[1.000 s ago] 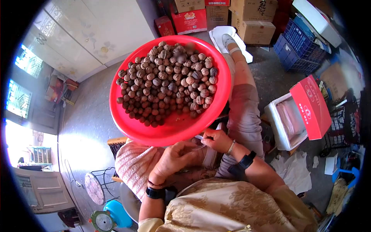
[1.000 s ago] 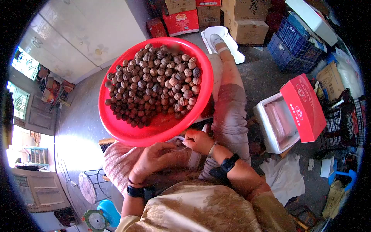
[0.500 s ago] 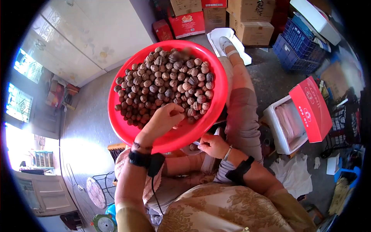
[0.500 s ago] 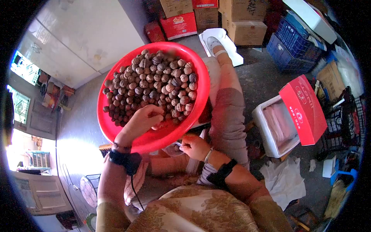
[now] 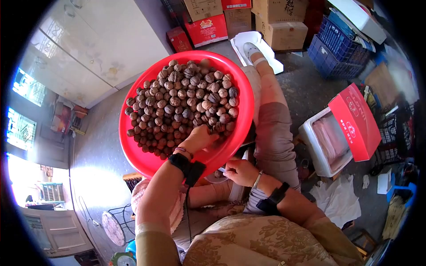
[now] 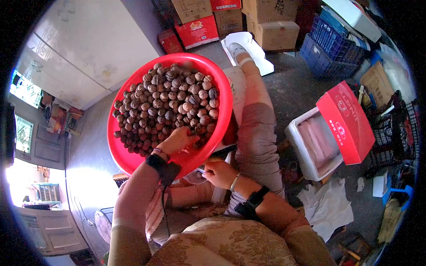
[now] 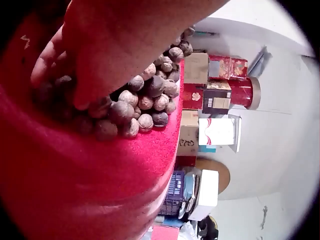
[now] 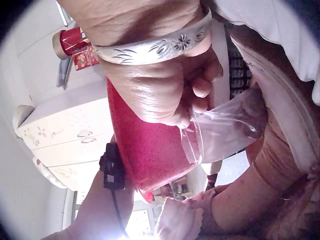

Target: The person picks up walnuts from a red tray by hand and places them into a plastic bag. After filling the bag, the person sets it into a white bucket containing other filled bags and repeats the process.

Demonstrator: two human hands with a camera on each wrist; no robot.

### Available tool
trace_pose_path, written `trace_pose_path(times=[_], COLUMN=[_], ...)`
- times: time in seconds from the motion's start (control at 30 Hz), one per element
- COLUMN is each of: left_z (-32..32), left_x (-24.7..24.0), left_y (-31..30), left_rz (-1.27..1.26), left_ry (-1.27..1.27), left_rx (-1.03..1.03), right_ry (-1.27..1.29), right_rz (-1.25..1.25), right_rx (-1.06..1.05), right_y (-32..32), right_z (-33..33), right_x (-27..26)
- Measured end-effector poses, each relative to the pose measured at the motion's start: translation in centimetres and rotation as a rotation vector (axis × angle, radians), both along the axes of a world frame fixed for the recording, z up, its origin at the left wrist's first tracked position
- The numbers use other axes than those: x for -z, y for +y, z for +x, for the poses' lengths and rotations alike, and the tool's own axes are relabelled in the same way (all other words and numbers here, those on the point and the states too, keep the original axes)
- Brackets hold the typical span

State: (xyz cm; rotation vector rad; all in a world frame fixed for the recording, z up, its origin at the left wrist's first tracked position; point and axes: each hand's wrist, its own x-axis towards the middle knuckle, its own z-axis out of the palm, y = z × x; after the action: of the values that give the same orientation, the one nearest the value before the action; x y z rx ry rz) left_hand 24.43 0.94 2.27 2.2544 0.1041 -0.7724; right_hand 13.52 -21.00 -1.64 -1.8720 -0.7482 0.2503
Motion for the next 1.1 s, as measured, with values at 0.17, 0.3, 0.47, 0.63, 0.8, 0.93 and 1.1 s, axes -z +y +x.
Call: trace_pose_path(times=[0.17,0.3,0.47,0.63,0.8,0.93,1.1], left_z=[-0.1,-0.1,0.3,-0.8,-1.0,0.2,-1.2], left_x=[0.7,1.1,1.4,0.1,-0.8,0.9,-2.8], left_y=[-0.2,0.0,1.1,1.3,0.7,1.1,-1.2], left_rz=[-0.126,-0.188,-0.209,-0.578,-0.925,-0.883,-0.512], left_ry=[-0.008,0.006,0.078,0.11,0.175,0.405,0.197], left_rx=[-0.124,-0.173,-0.177,-0.493,-0.511,-0.668,-0.439], right_ry=[-0.031,-0.031,-0.039,-0.002,-0.033,-0.015,-0.03], right_rz=[-0.038,-0.049,-0.039,-0.048,-0.044,-0.04,-0.046], right_rx=[0.005,-0.001,0.004,0.006,0.006,0.001,0.01], right_y=[0.0,0.0,0.0,0.0,0.0,-0.1,0.0], right_z=[0.0,0.1,0.0,0.0,-0.1,0.0,0.0], right_x=[0.0,0.0,0.7,0.5,0.8,0.7,0.4])
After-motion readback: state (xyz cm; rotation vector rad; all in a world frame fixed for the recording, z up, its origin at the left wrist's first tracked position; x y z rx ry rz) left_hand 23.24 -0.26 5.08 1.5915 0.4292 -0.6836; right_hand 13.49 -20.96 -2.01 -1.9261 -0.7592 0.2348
